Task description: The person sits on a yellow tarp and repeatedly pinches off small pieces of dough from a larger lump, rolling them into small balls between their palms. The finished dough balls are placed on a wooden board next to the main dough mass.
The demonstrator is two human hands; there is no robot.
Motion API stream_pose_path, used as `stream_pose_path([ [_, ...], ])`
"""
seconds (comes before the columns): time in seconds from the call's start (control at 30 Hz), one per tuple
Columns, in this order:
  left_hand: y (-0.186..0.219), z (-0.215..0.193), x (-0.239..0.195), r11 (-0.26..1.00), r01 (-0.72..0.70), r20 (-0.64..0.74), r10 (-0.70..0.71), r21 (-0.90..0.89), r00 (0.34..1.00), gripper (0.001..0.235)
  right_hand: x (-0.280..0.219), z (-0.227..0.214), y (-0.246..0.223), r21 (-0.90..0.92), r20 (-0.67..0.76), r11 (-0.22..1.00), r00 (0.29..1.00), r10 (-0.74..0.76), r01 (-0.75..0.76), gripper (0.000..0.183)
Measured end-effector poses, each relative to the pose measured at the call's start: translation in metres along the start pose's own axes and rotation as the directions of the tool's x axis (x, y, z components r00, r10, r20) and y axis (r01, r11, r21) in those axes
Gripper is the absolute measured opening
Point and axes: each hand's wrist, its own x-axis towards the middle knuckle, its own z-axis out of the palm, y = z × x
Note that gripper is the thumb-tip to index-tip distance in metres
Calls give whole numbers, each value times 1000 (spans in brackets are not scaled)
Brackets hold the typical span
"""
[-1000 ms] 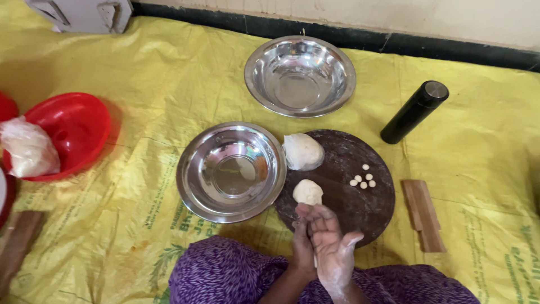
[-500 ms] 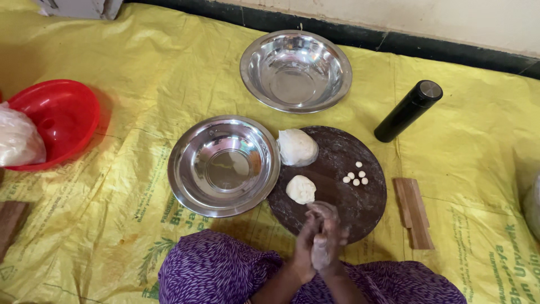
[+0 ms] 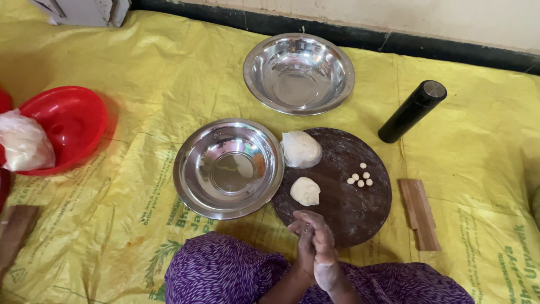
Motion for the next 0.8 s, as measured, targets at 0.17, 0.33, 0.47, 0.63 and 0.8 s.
stream_pose_path([
  [0.17,12,12,4,996,78,-72,-81,-43,994,25,-3,-3,-10,557,-257,830,953,160,11,104],
  [0.33,41,39,11,979,185,-20,-187,-87,982,25,-10,-22,15,773,-302,614,944,135,160,92],
  [0.47,52,55,9,912,365,-80,-384,-188,920,47,-13,-33,38,415,-438,906,891,117,86,83],
  [0.63,34,39,10,967,234,107,-223,-106,969,56,-11,-32,45,-348,-354,937,919,-173,42,67],
  [0.8,8,5,5,985,162,98,-156,-51,983,76,-15,-8,19,-335,-125,917,954,-272,217,71],
])
